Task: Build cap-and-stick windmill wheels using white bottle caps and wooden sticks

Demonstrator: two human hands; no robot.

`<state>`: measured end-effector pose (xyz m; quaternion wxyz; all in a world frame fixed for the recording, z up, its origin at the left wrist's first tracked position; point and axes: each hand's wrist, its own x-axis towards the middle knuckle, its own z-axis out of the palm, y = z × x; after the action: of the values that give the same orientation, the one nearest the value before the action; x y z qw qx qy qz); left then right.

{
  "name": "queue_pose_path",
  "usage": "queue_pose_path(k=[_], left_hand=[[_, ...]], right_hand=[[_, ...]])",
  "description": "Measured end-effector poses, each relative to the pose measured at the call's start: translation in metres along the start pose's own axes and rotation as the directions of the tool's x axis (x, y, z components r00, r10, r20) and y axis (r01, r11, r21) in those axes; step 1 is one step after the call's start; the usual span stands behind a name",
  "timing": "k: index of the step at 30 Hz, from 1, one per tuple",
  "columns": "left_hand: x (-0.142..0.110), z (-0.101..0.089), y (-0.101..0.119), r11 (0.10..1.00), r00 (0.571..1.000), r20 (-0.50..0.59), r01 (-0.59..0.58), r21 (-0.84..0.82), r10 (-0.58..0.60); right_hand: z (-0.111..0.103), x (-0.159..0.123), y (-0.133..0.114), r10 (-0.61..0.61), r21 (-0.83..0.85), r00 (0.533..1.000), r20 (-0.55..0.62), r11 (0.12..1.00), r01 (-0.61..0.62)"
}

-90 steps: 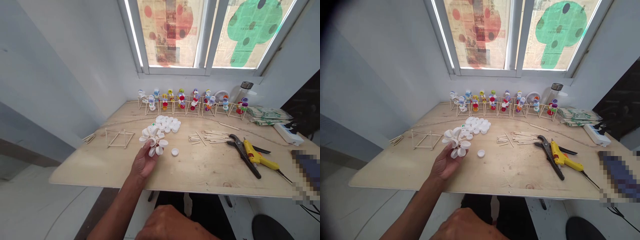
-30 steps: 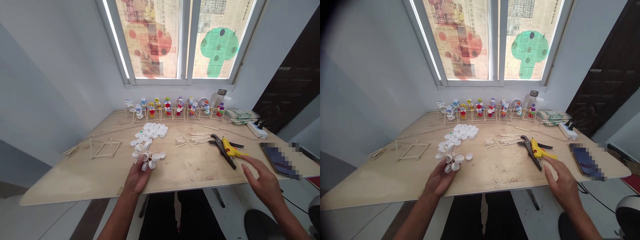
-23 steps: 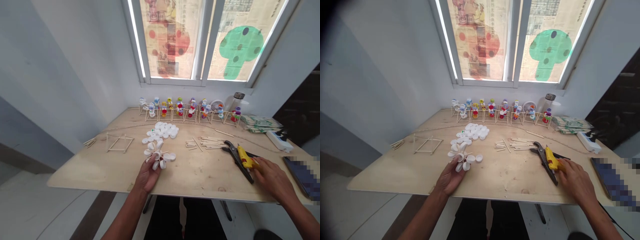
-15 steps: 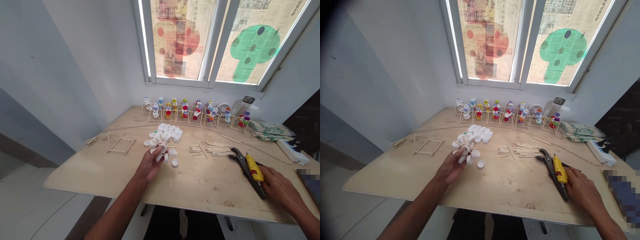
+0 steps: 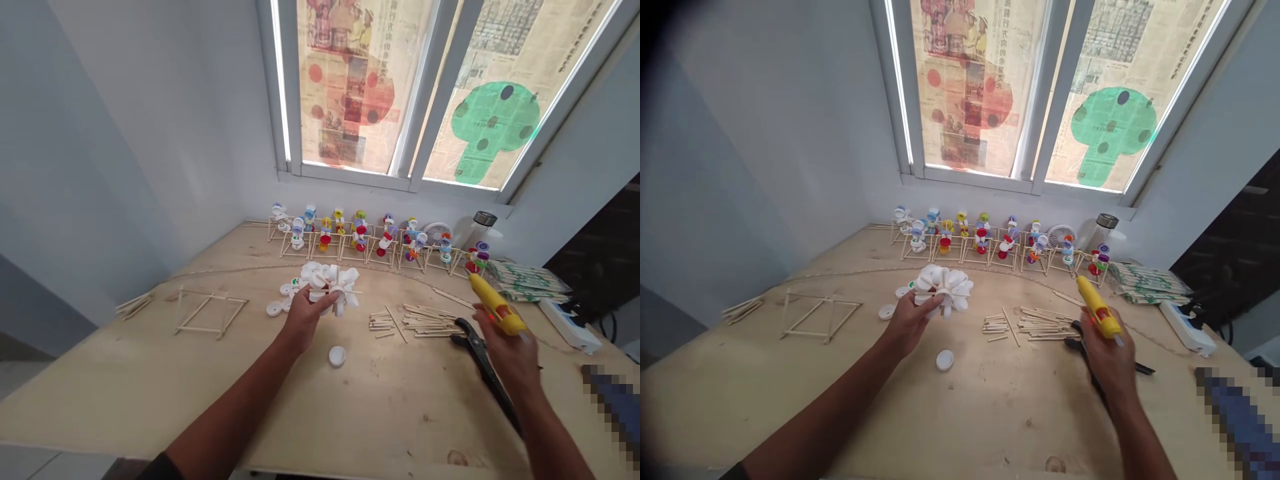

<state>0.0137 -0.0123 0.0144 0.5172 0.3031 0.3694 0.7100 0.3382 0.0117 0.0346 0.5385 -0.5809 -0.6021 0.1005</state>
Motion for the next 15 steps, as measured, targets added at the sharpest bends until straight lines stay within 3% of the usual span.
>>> queue_pose_path(k=[3,7,10,15], left_hand=[[0.000,-0.008,-0.005,0.998,0.999,-0.019,-0.035,0.058,0.036],[0.004,-0.022,-0.005,0.993,0.994,-0.074,-0.069,0.095,0.076],[0.010,-0.029,-0.004,0.990,0.987,-0.135,-0.067,0.124,0.084],[0.017,-0.034,-0.004,0.982,0.972,-0.207,-0.073,0.174,0.109]], right_hand=[[0.064,0.003,-0.041,0.150,0.417,0.989,0.001,0.899,-0.137],[0.125,-0.006,-0.074,0.131,0.499,0.988,0.079,0.853,-0.153],[0.145,-0.021,-0.079,0.121,0.505,0.977,0.177,0.841,-0.196],[0.155,-0.042,-0.071,0.074,0.497,0.939,0.336,0.833,-0.243]])
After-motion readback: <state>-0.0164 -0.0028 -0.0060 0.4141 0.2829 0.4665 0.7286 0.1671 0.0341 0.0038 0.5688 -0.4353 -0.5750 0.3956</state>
